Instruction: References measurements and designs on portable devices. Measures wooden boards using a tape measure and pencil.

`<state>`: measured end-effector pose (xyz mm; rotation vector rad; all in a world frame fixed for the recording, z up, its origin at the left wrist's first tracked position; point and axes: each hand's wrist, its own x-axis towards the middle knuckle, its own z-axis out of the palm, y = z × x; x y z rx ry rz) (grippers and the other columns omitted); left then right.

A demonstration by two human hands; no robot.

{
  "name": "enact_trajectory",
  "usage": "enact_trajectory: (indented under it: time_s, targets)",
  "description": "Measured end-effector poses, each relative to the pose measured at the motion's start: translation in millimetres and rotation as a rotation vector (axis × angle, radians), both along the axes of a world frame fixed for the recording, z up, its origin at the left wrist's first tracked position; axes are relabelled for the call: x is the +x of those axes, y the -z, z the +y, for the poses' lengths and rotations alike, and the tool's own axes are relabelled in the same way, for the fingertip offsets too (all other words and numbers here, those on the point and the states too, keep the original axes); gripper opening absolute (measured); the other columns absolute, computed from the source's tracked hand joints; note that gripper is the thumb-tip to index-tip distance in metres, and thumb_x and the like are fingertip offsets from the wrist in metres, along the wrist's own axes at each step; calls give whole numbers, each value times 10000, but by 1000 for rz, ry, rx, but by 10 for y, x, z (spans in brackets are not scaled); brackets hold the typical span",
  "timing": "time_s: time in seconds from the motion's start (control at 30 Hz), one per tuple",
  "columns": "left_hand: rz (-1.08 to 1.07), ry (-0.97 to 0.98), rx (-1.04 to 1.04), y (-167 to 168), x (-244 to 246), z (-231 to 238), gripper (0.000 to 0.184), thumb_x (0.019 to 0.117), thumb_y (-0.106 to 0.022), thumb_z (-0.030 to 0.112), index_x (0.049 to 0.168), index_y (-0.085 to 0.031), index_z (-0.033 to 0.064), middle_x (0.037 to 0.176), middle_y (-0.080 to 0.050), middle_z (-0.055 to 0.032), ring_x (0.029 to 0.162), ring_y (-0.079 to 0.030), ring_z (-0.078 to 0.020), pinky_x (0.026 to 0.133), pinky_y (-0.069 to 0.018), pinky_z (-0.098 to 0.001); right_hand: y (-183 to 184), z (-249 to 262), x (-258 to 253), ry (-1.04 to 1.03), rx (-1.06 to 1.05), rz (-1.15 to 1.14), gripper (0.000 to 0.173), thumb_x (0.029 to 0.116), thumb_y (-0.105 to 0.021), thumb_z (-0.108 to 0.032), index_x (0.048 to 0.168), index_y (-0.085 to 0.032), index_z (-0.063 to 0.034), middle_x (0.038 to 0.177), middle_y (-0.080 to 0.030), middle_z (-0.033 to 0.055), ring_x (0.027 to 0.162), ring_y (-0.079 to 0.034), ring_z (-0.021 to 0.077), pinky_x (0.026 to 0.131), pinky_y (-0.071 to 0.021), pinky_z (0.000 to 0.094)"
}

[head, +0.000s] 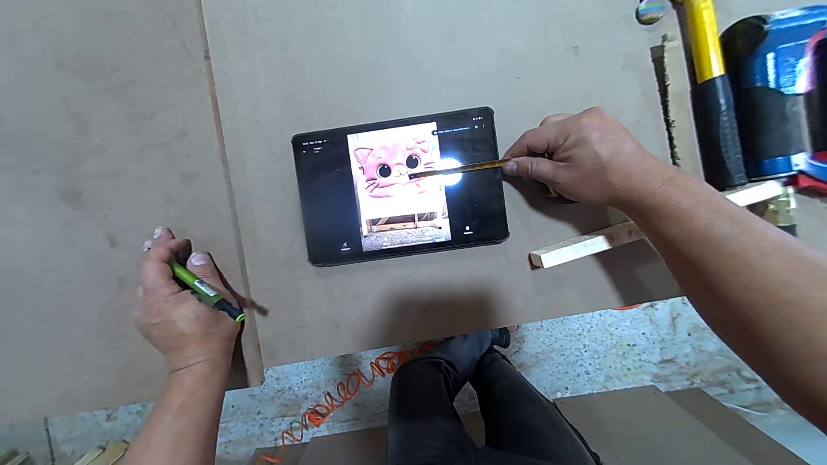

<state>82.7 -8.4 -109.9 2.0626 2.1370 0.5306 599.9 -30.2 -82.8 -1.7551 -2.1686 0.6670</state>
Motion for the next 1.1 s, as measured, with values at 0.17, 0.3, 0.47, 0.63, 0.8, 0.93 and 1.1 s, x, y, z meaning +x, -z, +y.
enact_trajectory:
  time_s: [0.17, 0.3, 0.47, 0.63, 0.8, 0.93, 1.1]
  targets:
    - [3, -2, 0, -22, 17, 2, 495, 1094, -400, 388, 1452, -521, 67, 1521, -542, -121, 1460, -463, -199, 1209, -364, -411, -8, 0, -2, -2, -6, -1, 271, 1016, -565, -458, 1005, -780, -295, 817, -674, -79, 772, -636, 61, 687, -503, 338]
    - [2, 8, 14, -10, 7, 6, 486, 1096, -403, 379, 1439, -532, 60, 1510, -553, -126, 1456, -469, -198, 1209, -368, -401, -12, 2, 0, -6, -2, 14, 263, 1013, -572, -450, 998, -781, -290, 815, -676, -76, 770, -637, 63, 684, -508, 338]
    - [1, 3, 9, -19, 18, 4, 486, 1095, -412, 377, 1437, -537, 55, 1514, -548, -132, 1461, -463, -205, 1214, -359, -404, -5, 6, -1, -5, -7, 12, 266, 1016, -571, -452, 1002, -782, -290, 815, -671, -77, 765, -632, 62, 681, -505, 336]
    - [0, 1, 11, -15, 18, 7, 484, 1094, -405, 373, 1441, -535, 62, 1513, -549, -129, 1448, -478, -201, 1201, -373, -406, -4, 2, -3, 2, -7, 4, 267, 1014, -573, -460, 1003, -781, -294, 809, -666, -75, 764, -629, 68, 675, -500, 341]
    - [4, 3, 8, -11, 4, 5, 491, 1095, -400, 383, 1445, -532, 64, 1519, -544, -125, 1453, -471, -203, 1205, -367, -406, -18, -2, -16, 7, -10, 0, 267, 1013, -573, -462, 995, -781, -296, 806, -666, -78, 759, -629, 67, 669, -499, 343]
    - [5, 1, 10, -8, 3, 9, 492, 1095, -404, 385, 1451, -527, 68, 1523, -541, -119, 1459, -464, -196, 1210, -363, -410, -11, -3, -14, 8, -9, 3, 272, 1013, -570, -463, 1002, -783, -294, 812, -664, -75, 761, -630, 68, 672, -500, 340]
    - [-12, -2, 3, -11, 12, 2, 482, 1095, -415, 373, 1453, -522, 68, 1522, -542, -120, 1459, -463, -196, 1209, -362, -410, -14, -6, -15, 9, -10, 4, 275, 1014, -571, -462, 1005, -782, -286, 803, -659, -71, 753, -623, 68, 670, -496, 340]
